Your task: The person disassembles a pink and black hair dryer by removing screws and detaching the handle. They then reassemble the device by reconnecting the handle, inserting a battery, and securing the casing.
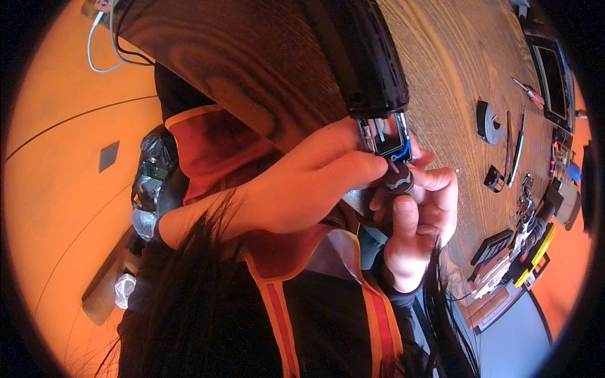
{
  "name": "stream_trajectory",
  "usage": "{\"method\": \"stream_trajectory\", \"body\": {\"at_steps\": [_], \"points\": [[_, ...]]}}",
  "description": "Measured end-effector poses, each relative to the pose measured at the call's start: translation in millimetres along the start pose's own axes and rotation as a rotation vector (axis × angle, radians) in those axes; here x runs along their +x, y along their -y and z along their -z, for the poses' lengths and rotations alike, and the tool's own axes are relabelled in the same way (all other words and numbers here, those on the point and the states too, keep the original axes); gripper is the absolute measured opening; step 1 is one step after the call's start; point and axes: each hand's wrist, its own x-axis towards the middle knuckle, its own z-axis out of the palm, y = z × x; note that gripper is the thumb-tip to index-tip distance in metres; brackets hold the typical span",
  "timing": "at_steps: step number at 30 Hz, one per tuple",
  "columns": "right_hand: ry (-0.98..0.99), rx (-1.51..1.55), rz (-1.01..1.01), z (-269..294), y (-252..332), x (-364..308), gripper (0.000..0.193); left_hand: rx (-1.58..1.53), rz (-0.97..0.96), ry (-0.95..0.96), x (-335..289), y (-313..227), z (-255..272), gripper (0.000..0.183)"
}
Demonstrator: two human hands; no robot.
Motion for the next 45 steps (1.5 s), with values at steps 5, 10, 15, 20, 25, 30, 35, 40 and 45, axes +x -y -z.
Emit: {"method": "stream_trajectory", "body": {"at_steps": [5, 10, 15, 20, 25, 30, 35, 40, 45], "points": [[0.025, -0.052, 0.093, 3.0, -2.9, 1.4, 0.031, 0.068, -0.033, 0.030, -0.2, -1.8, -1.0, 0.034], [0.160, -0.577, 0.418, 8.2, -5.0, -5.5, 0.044, -0.057, 0.000, -0.027, 1.6, 0.8, -2.4, 0.036], [0.186, -0.754, 0.792, 6.7, -9.6, 0.0, 0.056, 0.008, -0.070, -0.050, 1.7, 3.0, -6.4, 0.039], [0.294, -0.843, 0.823, 5.1, 2.2, 4.8, 0.055, 0.073, -0.127, -0.119, 0.0, 0.3, -7.0, 0.037], [0.246, -0.940, 0.819, -4.2, 10.7, 5.0, 0.049, 0.012, -0.140, -0.132, 2.8, 3.1, -6.6, 0.038], [0.202, -1.038, 0.750, -12.1, 18.9, 1.0, 0.044, -0.055, -0.127, -0.135, 3.6, 5.5, -7.1, 0.040], [0.204, -1.046, 0.737, -13.8, 21.5, 1.3, 0.043, -0.067, -0.140, -0.158, 3.0, 5.5, -8.7, 0.041], [0.213, -1.054, 0.768, -13.5, 19.9, 3.7, 0.044, -0.088, -0.105, -0.184, 4.1, 3.4, -9.7, 0.040], [0.198, -0.985, 0.762, -12.8, 16.0, 4.0, 0.043, -0.141, -0.092, -0.245, 3.3, 4.4, -13.6, 0.041]]}}
